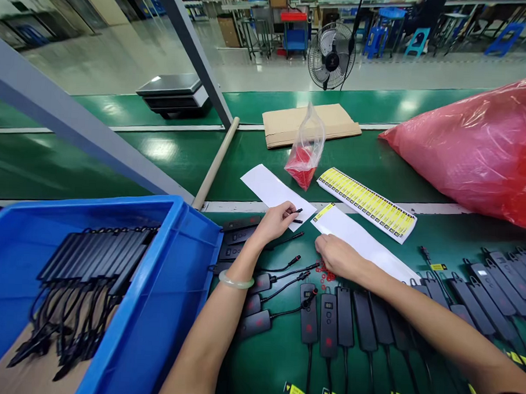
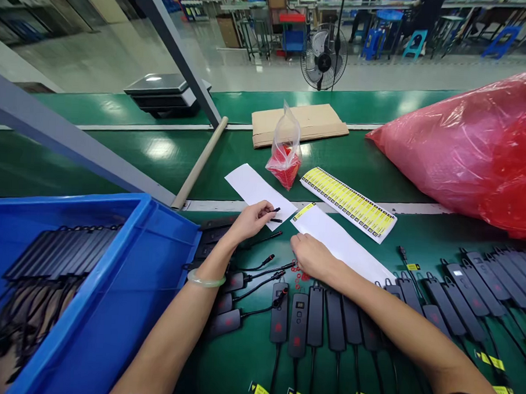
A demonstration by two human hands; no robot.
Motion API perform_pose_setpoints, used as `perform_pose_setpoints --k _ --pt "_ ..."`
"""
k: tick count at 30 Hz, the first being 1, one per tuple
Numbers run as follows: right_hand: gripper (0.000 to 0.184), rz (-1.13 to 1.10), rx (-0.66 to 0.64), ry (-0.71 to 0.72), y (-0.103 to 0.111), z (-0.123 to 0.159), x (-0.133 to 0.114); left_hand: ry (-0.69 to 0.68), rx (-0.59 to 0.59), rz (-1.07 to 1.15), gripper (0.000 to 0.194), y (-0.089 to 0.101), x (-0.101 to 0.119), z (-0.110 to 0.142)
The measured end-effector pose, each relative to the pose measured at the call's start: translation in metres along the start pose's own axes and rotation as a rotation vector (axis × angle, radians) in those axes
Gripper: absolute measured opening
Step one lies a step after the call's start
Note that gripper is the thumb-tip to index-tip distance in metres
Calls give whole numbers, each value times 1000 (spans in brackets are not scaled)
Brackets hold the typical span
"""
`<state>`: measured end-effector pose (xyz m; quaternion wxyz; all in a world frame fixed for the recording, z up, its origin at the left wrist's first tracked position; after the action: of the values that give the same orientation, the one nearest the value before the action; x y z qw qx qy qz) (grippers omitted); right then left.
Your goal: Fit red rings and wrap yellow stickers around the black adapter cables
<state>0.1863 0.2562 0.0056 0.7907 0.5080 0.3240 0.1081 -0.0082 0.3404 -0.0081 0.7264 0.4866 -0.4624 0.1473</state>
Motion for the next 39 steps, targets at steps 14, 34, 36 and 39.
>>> perform_pose_setpoints --k 14,34,36,39 --pt "5 -326 493 -29 21 -48 13 -56 -257 456 37 -9 16 9" --pt "18 -99 410 -43 15 -41 0 -46 -77 121 10 -18 20 8" --pt "15 -100 364 -64 20 -34 5 -79 -64 34 7 -15 21 9" --pt "9 -82 263 -86 27 -18 15 -105 -12 -100 13 -9 19 8"
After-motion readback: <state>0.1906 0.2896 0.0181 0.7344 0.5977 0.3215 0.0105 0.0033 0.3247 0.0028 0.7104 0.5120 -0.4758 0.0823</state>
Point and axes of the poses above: each hand's wrist, its own z-axis away from the middle knuckle, its own y-axis out of the back of the hand, x = y × z, the point moved 2 cm from there along -z, towards the middle knuckle, and after that the axes turned 14 degrees about -x, right-handed, at the moved point
